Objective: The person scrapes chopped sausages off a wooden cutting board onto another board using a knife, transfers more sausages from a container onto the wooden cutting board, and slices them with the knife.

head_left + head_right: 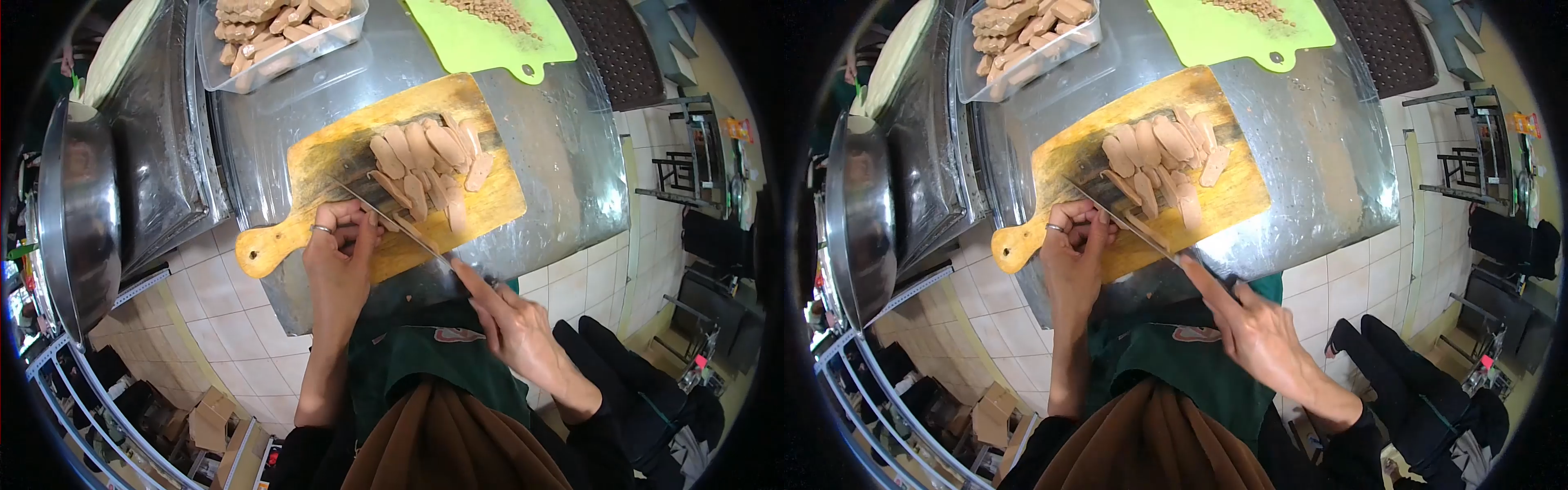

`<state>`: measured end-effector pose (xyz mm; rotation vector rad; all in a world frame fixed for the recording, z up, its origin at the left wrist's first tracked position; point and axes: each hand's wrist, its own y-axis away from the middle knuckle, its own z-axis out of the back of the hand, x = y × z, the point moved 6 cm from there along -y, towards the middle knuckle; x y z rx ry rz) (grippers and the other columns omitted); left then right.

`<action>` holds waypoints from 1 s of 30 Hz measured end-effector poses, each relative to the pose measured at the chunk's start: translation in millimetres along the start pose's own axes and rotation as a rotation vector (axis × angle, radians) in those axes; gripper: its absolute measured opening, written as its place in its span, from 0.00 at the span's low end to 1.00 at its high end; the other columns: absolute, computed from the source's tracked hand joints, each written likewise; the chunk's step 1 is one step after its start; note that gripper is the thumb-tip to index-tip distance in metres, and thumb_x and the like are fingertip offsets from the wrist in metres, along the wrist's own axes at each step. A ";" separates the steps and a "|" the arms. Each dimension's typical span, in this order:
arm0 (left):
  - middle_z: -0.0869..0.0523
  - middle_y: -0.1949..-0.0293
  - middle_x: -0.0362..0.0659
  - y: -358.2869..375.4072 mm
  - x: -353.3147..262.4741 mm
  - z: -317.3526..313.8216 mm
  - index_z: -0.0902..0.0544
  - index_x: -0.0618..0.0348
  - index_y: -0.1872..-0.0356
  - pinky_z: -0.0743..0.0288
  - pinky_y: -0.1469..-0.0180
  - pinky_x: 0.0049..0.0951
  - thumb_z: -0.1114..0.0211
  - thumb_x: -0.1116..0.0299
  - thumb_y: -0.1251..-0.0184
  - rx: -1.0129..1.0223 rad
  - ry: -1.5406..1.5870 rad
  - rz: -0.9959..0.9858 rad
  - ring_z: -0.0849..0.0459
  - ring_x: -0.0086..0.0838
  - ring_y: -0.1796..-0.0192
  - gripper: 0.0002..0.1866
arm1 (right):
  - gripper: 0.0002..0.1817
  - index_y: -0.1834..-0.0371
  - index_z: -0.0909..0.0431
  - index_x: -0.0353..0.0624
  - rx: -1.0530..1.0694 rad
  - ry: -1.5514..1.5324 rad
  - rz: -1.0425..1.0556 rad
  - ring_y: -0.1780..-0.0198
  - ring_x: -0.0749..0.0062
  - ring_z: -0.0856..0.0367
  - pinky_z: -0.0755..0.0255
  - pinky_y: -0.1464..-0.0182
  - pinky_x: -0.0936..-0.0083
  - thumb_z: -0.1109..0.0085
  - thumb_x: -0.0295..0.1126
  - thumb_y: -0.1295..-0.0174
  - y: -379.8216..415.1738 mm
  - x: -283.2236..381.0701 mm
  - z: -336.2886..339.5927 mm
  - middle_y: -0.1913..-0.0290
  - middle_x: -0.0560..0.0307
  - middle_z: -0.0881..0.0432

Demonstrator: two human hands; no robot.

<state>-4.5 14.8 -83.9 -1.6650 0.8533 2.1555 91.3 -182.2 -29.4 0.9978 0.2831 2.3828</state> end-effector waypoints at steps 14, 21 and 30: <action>0.13 0.59 0.44 -29.5 -12.4 -12.7 0.20 0.68 0.48 0.17 0.58 0.22 0.36 0.76 0.27 -0.011 -0.145 -0.143 0.12 0.23 0.62 0.11 | 0.28 0.18 0.44 0.50 -0.054 -0.969 -0.158 0.79 0.87 0.38 0.41 0.78 0.87 0.57 0.29 0.20 -9.9 -40.9 19.2 0.78 0.68 0.34; 0.10 0.66 0.50 -42.2 -31.5 4.2 0.16 0.64 0.53 0.20 0.62 0.31 0.34 0.70 0.29 -0.032 -0.334 -0.233 0.10 0.31 0.66 0.09 | 0.28 0.18 0.45 0.49 -0.099 -0.975 -0.103 0.82 0.87 0.40 0.42 0.80 0.85 0.57 0.29 0.21 -8.4 -49.5 21.4 0.80 0.66 0.32; 0.13 0.50 0.51 -173.1 -121.5 13.6 0.14 0.55 0.48 0.20 0.52 0.41 0.36 0.72 0.33 -0.186 -0.900 -0.717 0.12 0.45 0.52 0.13 | 0.29 0.18 0.43 0.51 -0.096 -1.005 -0.074 0.78 0.87 0.36 0.39 0.77 0.87 0.55 0.27 0.22 -12.0 -46.9 17.5 0.77 0.68 0.32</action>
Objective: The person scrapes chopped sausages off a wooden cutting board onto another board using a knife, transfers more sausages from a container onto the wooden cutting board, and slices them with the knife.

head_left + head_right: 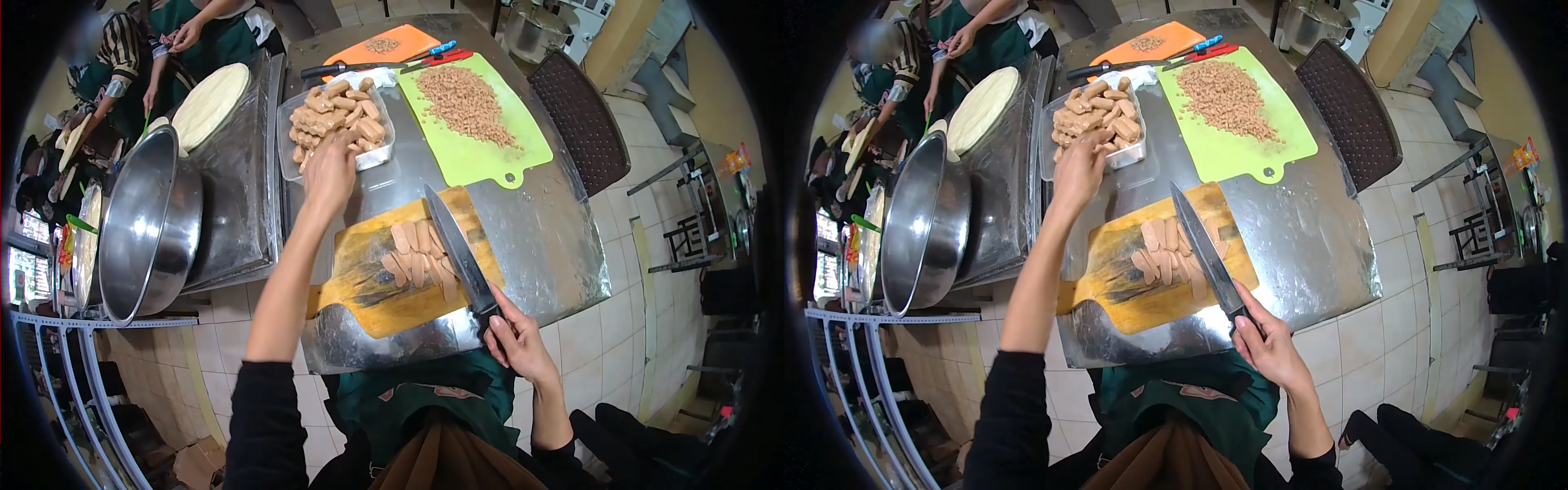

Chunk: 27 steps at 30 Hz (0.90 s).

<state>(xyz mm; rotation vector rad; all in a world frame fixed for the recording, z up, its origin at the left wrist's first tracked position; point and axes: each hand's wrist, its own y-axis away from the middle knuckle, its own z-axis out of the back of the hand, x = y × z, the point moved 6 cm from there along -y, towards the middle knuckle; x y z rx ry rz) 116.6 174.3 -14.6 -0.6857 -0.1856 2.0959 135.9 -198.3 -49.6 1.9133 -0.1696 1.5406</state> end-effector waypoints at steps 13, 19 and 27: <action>0.15 0.54 0.44 -64.6 9.4 -48.1 0.18 0.52 0.53 0.19 0.50 0.39 0.36 0.68 0.37 0.113 -0.381 -0.498 0.17 0.40 0.47 0.11 | 0.29 0.18 0.44 0.50 -0.054 0.013 0.004 0.78 0.86 0.36 0.38 0.75 0.85 0.54 0.29 0.22 11.9 -14.8 6.7 0.78 0.67 0.32; 0.14 0.56 0.45 -72.2 10.0 -46.0 0.18 0.52 0.53 0.19 0.51 0.42 0.34 0.65 0.35 0.237 -0.404 -0.529 0.15 0.41 0.48 0.11 | 0.29 0.18 0.44 0.52 -0.026 -0.010 0.027 0.77 0.86 0.36 0.37 0.75 0.85 0.53 0.29 0.22 15.6 -12.8 -3.4 0.77 0.68 0.31; 0.12 0.66 0.55 -31.1 -3.3 32.8 0.17 0.67 0.63 0.20 0.56 0.40 0.29 0.53 0.35 0.194 0.056 -0.081 0.12 0.45 0.62 0.22 | 0.29 0.19 0.42 0.53 -0.045 0.038 -0.004 0.75 0.85 0.32 0.33 0.72 0.84 0.53 0.29 0.22 29.1 -10.5 -7.3 0.75 0.66 0.28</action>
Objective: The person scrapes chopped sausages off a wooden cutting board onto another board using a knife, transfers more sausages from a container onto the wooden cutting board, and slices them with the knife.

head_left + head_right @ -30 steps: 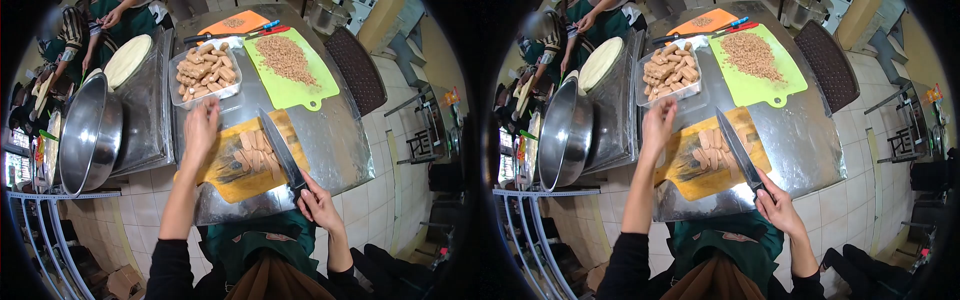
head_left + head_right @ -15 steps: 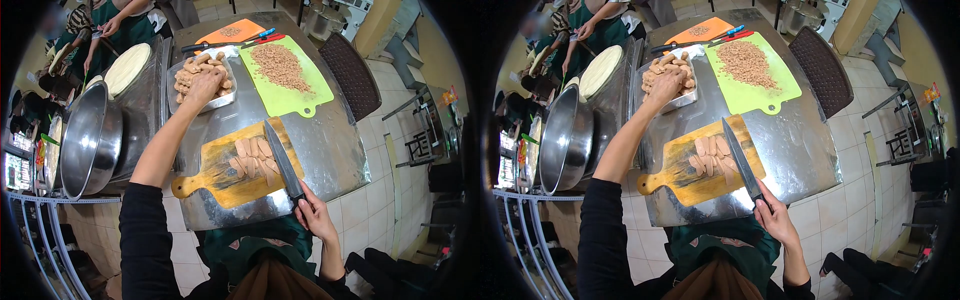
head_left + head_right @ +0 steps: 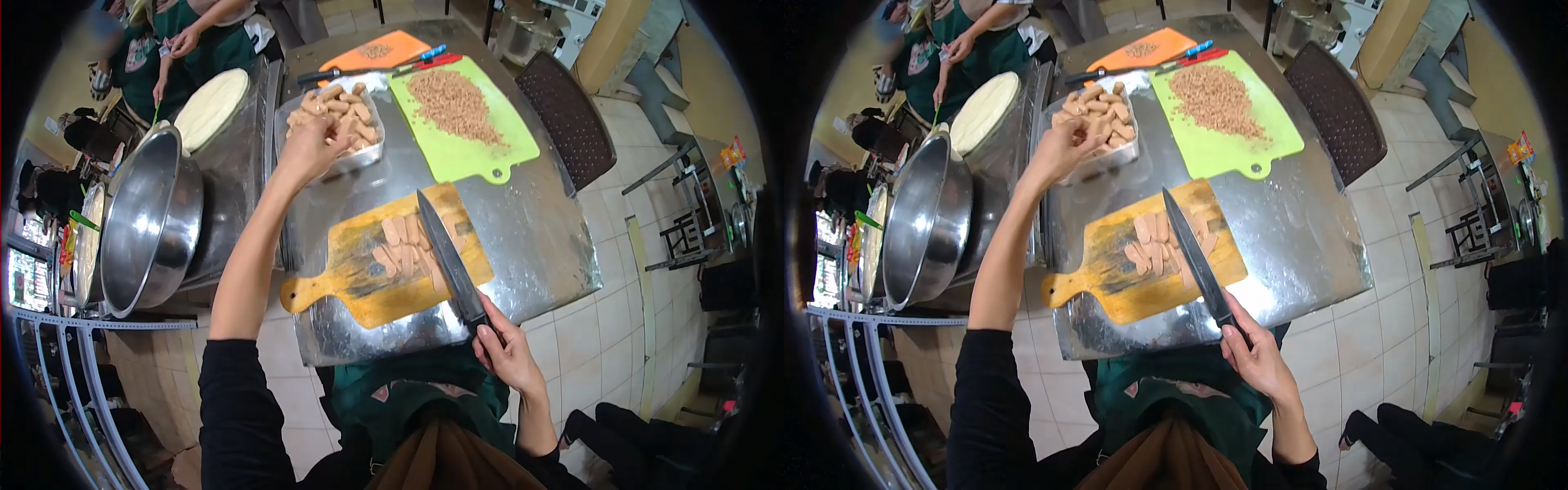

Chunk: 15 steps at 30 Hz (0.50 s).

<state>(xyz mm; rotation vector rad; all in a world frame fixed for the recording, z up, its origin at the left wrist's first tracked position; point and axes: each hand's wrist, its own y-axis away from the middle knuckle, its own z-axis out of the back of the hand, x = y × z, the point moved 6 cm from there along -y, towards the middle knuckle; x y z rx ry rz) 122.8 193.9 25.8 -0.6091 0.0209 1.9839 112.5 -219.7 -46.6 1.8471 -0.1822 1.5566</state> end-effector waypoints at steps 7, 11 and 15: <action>0.13 0.71 0.52 149.6 -17.1 -8.6 0.18 0.69 0.65 0.20 0.61 0.36 0.28 0.56 0.34 0.147 0.305 0.418 0.13 0.36 0.68 0.21 | 0.33 0.18 0.45 0.54 0.157 0.369 0.102 0.73 0.66 0.24 0.26 0.62 0.72 0.49 0.26 0.26 6.6 11.0 -33.1 0.73 0.51 0.22; 0.14 0.74 0.51 199.6 -31.3 -39.3 0.19 0.67 0.65 0.20 0.65 0.33 0.26 0.59 0.36 0.125 0.366 0.544 0.13 0.35 0.72 0.18 | 0.33 0.19 0.44 0.53 0.195 0.546 0.130 0.57 0.35 0.16 0.23 0.53 0.57 0.49 0.26 0.27 -3.4 6.9 -50.9 0.53 0.33 0.16; 0.15 0.75 0.48 209.4 -51.5 -53.0 0.17 0.68 0.55 0.21 0.68 0.33 0.26 0.59 0.36 0.090 0.309 0.529 0.15 0.33 0.76 0.20 | 0.33 0.20 0.43 0.51 0.133 0.568 0.129 0.50 0.34 0.18 0.24 0.50 0.54 0.48 0.24 0.28 -7.1 9.1 -46.7 0.47 0.30 0.19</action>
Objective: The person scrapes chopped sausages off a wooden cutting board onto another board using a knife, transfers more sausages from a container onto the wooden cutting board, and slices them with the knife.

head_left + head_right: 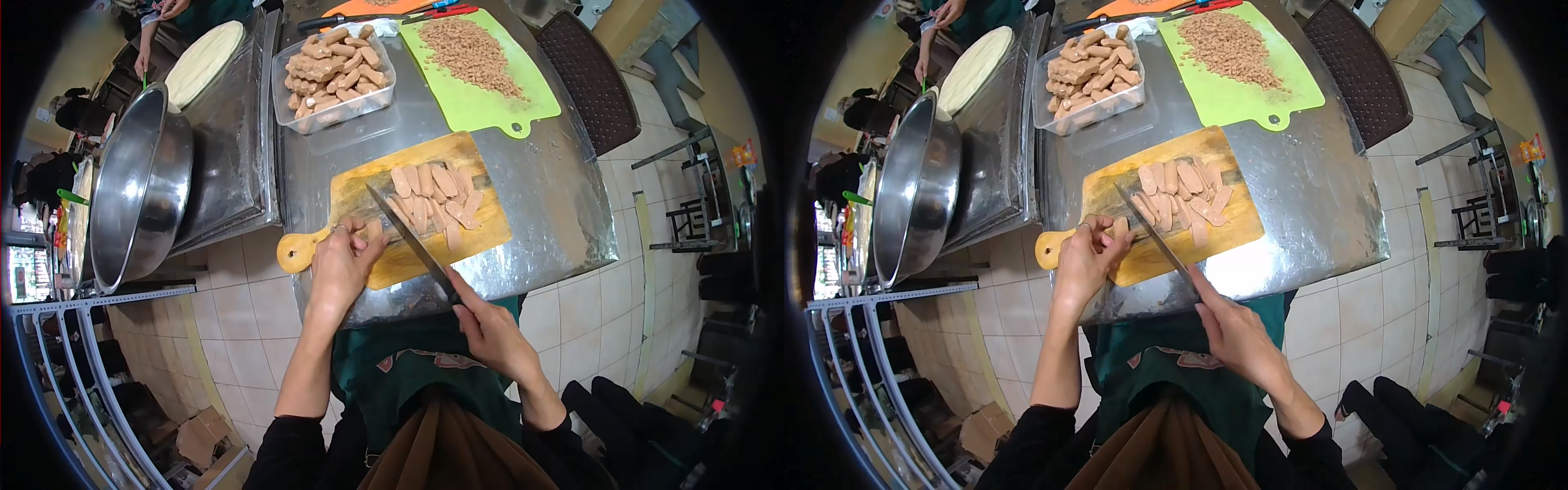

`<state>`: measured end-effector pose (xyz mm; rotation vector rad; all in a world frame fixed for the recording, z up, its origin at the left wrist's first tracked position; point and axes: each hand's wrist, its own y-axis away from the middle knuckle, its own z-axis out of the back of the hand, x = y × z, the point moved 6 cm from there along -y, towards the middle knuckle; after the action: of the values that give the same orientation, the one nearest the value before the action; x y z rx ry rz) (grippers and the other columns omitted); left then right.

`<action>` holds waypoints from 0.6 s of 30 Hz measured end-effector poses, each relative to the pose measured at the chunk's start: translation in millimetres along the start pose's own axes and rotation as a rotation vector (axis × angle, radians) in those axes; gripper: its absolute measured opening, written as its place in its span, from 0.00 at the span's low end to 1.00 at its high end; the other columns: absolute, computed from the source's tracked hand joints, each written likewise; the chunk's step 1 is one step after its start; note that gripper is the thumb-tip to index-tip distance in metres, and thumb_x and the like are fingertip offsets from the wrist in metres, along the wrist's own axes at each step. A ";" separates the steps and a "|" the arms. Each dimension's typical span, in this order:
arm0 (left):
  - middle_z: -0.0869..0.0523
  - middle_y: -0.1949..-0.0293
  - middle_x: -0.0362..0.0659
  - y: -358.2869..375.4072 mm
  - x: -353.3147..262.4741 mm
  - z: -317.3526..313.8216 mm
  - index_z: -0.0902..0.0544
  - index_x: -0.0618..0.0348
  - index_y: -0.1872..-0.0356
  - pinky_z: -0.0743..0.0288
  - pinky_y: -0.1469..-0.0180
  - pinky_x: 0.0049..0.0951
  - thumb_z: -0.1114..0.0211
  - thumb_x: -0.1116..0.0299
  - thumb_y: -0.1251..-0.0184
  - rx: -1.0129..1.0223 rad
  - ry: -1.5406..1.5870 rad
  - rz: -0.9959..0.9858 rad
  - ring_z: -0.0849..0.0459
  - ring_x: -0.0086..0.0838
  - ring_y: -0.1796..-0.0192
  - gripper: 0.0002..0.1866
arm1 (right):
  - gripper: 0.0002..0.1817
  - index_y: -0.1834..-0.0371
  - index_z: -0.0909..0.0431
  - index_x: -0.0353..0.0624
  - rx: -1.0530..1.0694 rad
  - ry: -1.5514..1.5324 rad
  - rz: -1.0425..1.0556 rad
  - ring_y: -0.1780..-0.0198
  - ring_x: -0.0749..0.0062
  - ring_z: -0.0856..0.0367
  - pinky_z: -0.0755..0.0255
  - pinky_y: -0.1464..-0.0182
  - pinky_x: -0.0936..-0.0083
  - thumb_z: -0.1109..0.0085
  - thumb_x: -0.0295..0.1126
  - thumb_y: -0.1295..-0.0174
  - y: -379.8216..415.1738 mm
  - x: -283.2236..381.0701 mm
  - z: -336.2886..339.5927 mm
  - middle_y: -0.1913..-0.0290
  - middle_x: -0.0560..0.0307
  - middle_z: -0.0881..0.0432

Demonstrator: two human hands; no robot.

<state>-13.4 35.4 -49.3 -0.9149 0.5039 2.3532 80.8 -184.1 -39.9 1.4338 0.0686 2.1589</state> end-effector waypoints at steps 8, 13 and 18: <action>0.12 0.72 0.44 -0.1 20.5 -13.0 0.18 0.70 0.53 0.22 0.69 0.23 0.29 0.68 0.32 0.055 0.359 0.138 0.15 0.21 0.73 0.15 | 0.33 0.20 0.43 0.51 0.010 -0.018 -0.029 0.53 0.37 0.17 0.23 0.50 0.57 0.48 0.23 0.28 1.7 2.0 1.6 0.49 0.32 0.17; 0.13 0.71 0.42 -0.3 11.0 -19.0 0.21 0.68 0.55 0.23 0.67 0.19 0.30 0.71 0.30 0.061 0.404 0.168 0.17 0.18 0.71 0.12 | 0.33 0.20 0.42 0.52 -0.002 -0.017 -0.017 0.52 0.37 0.17 0.23 0.50 0.57 0.48 0.23 0.29 0.8 0.9 1.9 0.48 0.34 0.17; 0.14 0.71 0.41 -1.3 16.2 -26.6 0.22 0.66 0.57 0.22 0.67 0.19 0.29 0.70 0.31 0.053 0.496 0.216 0.17 0.18 0.71 0.12 | 0.32 0.21 0.41 0.52 0.030 -0.051 -0.054 0.50 0.37 0.17 0.23 0.48 0.58 0.48 0.25 0.28 -3.8 -3.0 -0.7 0.45 0.36 0.17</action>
<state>-9.3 28.5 -79.4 -1.4930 0.8930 2.2737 82.6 -182.0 -44.0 1.4862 0.1201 2.0853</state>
